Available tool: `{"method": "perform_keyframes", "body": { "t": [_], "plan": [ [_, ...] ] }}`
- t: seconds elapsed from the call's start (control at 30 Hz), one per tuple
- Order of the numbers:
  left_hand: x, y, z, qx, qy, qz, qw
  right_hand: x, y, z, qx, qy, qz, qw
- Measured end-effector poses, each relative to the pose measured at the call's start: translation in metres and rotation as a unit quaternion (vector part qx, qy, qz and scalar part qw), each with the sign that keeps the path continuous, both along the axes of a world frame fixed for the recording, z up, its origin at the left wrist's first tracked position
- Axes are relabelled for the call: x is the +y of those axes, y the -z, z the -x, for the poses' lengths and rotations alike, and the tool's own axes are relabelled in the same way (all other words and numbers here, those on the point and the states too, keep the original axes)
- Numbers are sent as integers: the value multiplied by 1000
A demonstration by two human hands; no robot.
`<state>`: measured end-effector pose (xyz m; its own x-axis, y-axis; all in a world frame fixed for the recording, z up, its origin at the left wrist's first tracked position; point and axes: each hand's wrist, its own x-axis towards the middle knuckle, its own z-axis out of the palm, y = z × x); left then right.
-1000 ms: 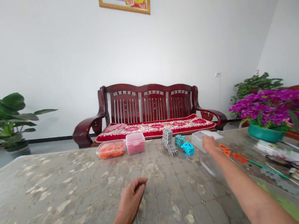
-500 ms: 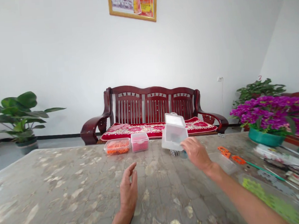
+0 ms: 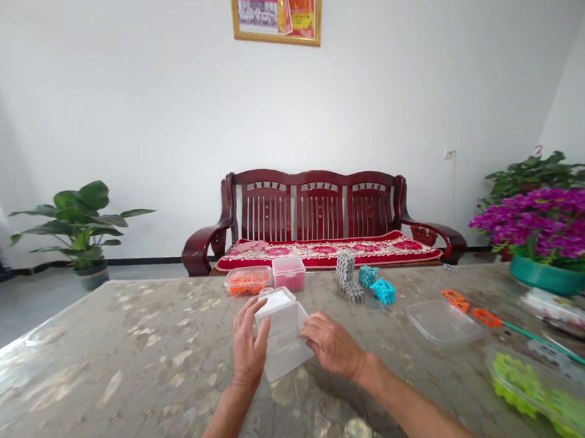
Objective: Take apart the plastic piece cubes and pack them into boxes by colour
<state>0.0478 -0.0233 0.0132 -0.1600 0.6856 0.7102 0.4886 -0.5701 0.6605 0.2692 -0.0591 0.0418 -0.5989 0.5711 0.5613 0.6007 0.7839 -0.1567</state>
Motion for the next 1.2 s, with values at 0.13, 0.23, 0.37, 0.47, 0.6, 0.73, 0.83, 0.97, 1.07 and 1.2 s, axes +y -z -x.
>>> {"method": "perform_keyframes", "body": {
  "t": [0.13, 0.23, 0.37, 0.47, 0.6, 0.73, 0.83, 0.97, 1.07, 1.2],
  "plan": [
    [4, -2, 6, 60, 49, 35, 996, 9, 10, -19, 133, 69, -9, 989],
    [0, 3, 7, 62, 68, 59, 994, 32, 30, -49, 219, 275, -42, 935],
    [-7, 17, 6, 16, 84, 63, 994, 66, 54, -86, 162, 433, -27, 886],
    [-10, 23, 4, -2, 91, 64, 994, 83, 60, -97, 105, 496, -1, 862],
    [-10, 23, 4, -8, 93, 67, 993, 97, 56, -96, 57, 538, 38, 840],
    [-10, 21, 5, -4, 100, 68, 993, 108, 50, -96, 38, 548, 63, 833],
    [-10, 20, 5, -2, 103, 75, 992, 112, 48, -98, 21, 554, 83, 828],
    [-11, 18, 5, 3, 103, 89, 991, 114, 42, -100, -1, 558, 112, 822],
    [-11, 17, 5, 4, 104, 91, 990, 114, 38, -100, -11, 565, 124, 816],
    [-11, 17, 5, 0, 102, 93, 990, 112, 41, -99, -12, 566, 118, 816]
  ]
}}
